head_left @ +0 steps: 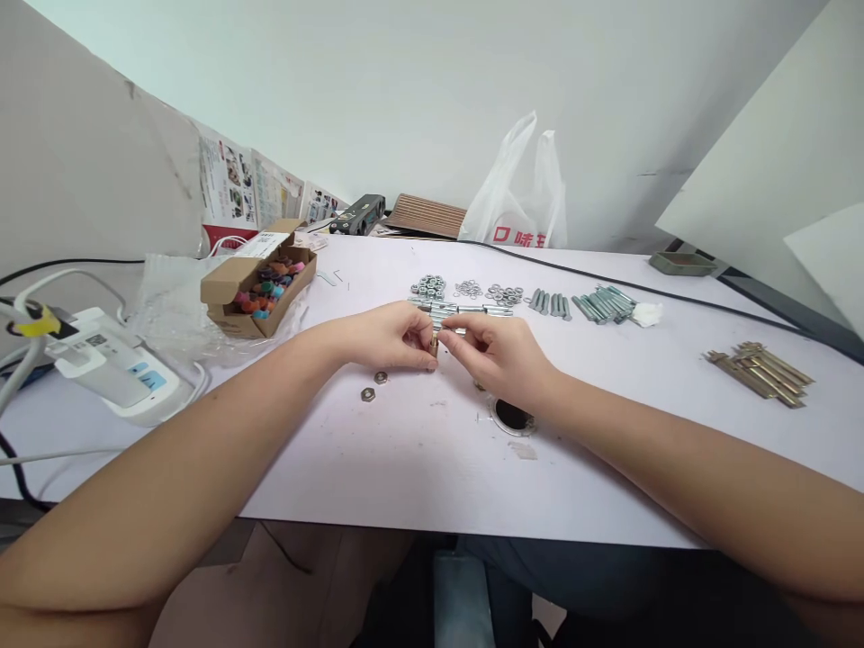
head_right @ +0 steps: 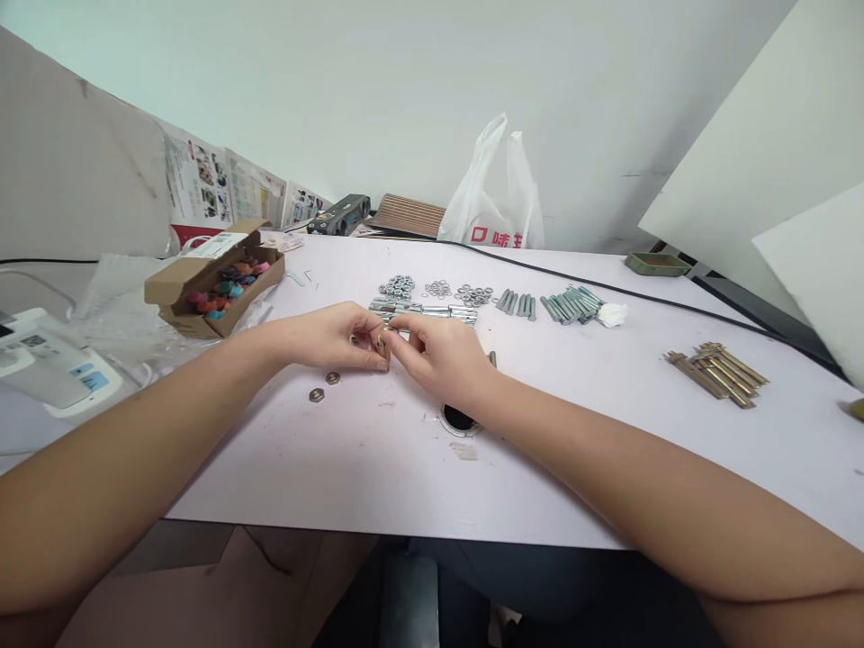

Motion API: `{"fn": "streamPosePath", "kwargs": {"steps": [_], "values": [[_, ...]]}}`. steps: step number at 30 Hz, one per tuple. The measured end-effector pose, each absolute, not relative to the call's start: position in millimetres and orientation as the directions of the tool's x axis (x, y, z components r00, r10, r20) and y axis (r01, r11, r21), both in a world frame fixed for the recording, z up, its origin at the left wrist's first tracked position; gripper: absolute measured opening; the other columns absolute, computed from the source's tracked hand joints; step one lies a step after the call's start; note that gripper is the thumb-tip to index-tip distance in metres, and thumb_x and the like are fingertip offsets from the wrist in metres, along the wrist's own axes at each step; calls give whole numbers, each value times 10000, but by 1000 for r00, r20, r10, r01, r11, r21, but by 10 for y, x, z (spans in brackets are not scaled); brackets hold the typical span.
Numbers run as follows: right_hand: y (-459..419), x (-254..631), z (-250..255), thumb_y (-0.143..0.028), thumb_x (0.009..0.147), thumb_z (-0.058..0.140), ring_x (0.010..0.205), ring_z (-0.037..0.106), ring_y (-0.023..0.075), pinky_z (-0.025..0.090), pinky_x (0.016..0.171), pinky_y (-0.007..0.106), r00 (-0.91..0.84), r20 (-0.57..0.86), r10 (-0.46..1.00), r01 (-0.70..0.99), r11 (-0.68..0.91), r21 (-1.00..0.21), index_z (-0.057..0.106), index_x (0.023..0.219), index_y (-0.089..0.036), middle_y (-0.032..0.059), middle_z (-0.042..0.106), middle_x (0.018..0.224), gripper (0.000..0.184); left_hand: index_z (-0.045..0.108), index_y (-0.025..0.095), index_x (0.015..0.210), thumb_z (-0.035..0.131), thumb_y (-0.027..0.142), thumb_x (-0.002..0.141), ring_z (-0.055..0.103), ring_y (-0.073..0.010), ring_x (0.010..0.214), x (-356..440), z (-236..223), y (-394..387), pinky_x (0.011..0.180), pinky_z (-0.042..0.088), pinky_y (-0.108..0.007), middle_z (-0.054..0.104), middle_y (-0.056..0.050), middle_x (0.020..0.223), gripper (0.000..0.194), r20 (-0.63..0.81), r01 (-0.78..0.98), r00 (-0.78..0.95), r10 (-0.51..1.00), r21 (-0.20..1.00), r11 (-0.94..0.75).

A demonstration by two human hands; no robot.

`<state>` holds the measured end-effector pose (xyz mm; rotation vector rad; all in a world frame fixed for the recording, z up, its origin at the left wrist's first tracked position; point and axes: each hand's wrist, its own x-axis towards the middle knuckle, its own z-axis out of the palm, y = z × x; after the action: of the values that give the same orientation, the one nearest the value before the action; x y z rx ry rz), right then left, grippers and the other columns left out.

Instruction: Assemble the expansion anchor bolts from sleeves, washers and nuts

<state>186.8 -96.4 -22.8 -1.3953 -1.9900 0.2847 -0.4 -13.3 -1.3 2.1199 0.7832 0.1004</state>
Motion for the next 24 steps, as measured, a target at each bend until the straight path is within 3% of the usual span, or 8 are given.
{"fn": "streamPosePath", "kwargs": {"steps": [6, 19, 24], "values": [[-866, 1831, -266, -320, 912, 497, 484, 422, 86, 321, 509, 229, -276, 411, 869, 612, 488, -622, 701, 1085, -186, -20, 579, 570, 299, 650, 149, 799, 655, 284, 680, 493, -87, 485, 8, 11, -146, 422, 370, -208, 562, 9, 613, 180, -163, 473, 820, 548, 733, -489], [-803, 1841, -219, -347, 861, 582, 454, 379, 74, 304, 503, 230, -305, 396, 866, 618, 496, -610, 735, 1009, -203, -59, 469, 479, 256, 548, 175, 714, 609, 293, 708, 445, -84, 480, 1, 47, -178, 442, 349, -221, 494, 28, 592, 133, -174, 479, 825, 537, 719, -504], [-812, 1839, -223, -380, 853, 598, 481, 421, 80, 307, 516, 230, -283, 383, 879, 646, 470, -602, 723, 969, -204, -52, 492, 505, 245, 557, 171, 718, 608, 300, 727, 433, -78, 508, -2, 44, -168, 460, 350, -212, 478, 33, 604, 139, -164, 472, 836, 524, 702, -533]]}}
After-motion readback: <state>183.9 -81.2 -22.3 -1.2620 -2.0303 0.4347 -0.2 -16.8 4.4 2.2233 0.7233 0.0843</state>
